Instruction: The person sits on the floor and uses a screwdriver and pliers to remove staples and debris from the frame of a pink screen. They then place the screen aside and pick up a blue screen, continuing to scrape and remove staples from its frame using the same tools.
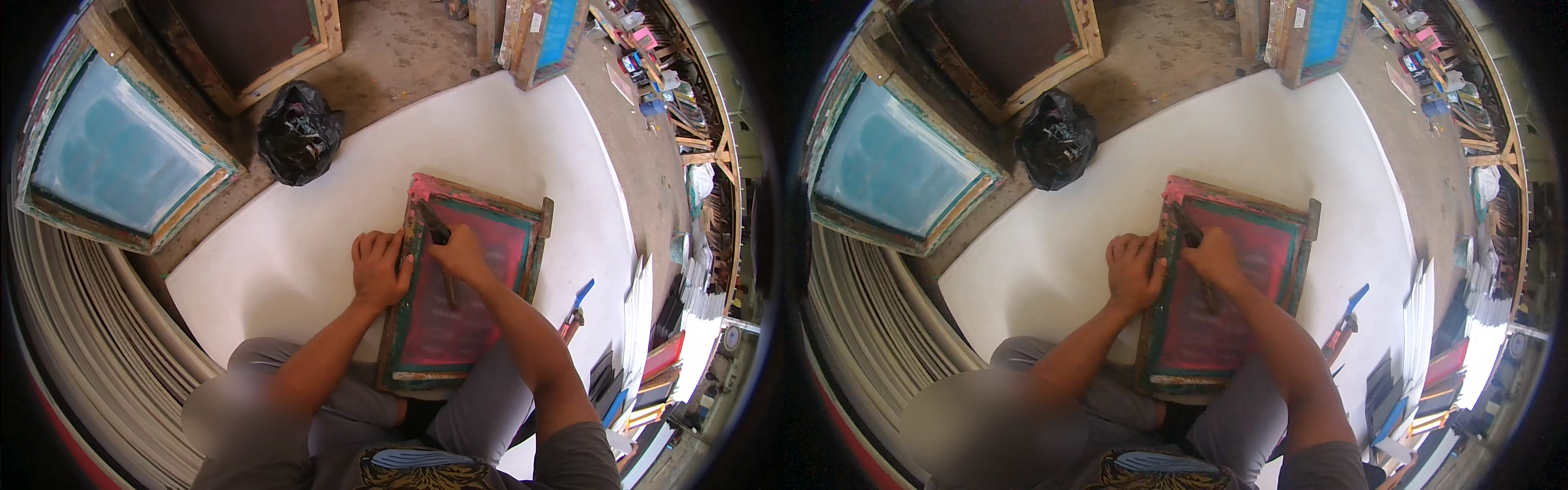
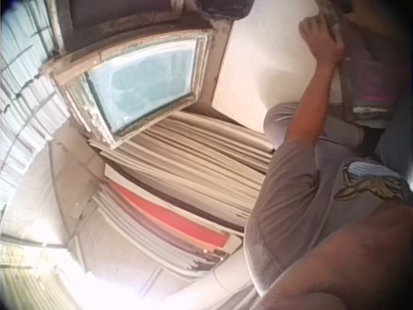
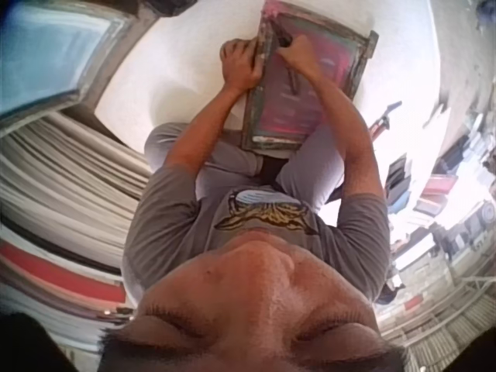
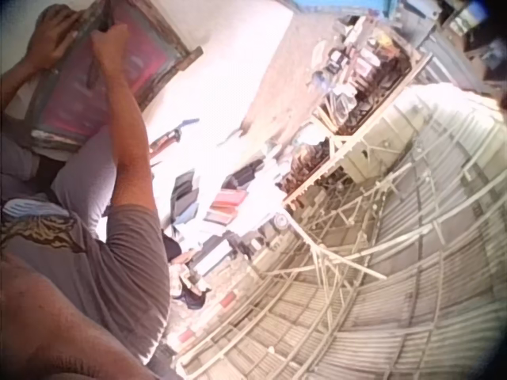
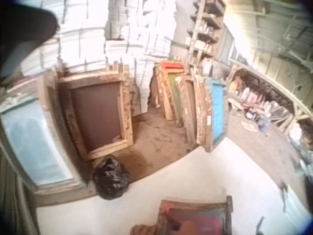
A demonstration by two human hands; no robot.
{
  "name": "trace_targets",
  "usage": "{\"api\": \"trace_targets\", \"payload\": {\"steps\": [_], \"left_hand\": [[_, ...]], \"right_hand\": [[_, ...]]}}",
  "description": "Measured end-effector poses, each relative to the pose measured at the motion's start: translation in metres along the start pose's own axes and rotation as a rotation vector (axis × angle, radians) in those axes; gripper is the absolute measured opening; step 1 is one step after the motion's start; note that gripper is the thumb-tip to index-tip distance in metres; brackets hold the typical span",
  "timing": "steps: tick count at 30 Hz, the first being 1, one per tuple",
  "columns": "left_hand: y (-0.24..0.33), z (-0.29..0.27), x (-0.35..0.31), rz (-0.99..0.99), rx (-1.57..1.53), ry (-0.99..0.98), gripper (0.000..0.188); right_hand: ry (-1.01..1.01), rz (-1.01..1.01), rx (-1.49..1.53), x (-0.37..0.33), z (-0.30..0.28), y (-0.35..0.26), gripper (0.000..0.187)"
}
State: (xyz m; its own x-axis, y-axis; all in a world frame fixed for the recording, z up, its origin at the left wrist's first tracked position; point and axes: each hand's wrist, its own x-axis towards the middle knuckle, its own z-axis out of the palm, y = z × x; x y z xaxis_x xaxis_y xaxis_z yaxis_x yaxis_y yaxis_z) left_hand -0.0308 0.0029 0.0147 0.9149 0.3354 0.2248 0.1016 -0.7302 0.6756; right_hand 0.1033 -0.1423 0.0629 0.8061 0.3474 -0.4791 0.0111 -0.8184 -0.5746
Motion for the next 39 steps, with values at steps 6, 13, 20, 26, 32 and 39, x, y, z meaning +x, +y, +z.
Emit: {"api": "trace_targets", "payload": {"steps": [6,13,20,26,32,39], "left_hand": [[-0.002,0.003,0.000,0.010,-0.002,0.002,0.052],[-0.002,0.004,-0.001,-0.011,-0.024,-0.007,0.052],[-0.004,0.004,-0.003,-0.004,-0.050,0.023,0.051],[-0.007,0.003,-0.003,-0.018,-0.067,0.005,0.052],[-0.011,0.013,-0.007,0.022,-0.010,0.051,0.047],[-0.005,0.004,-0.004,-0.034,-0.093,-0.010,0.052]], "right_hand": [[0.086,0.014,-0.055,0.000,0.012,0.004,0.026],[0.222,-0.051,-0.217,0.002,0.022,0.011,0.024],[0.198,-0.103,0.094,-0.021,-0.005,0.005,0.016],[0.007,-0.141,0.186,-0.026,-0.012,-0.039,0.012],[-0.297,-0.173,0.287,0.023,0.004,-0.129,0.012],[-0.539,0.040,0.417,0.074,0.037,-0.197,0.030]]}}
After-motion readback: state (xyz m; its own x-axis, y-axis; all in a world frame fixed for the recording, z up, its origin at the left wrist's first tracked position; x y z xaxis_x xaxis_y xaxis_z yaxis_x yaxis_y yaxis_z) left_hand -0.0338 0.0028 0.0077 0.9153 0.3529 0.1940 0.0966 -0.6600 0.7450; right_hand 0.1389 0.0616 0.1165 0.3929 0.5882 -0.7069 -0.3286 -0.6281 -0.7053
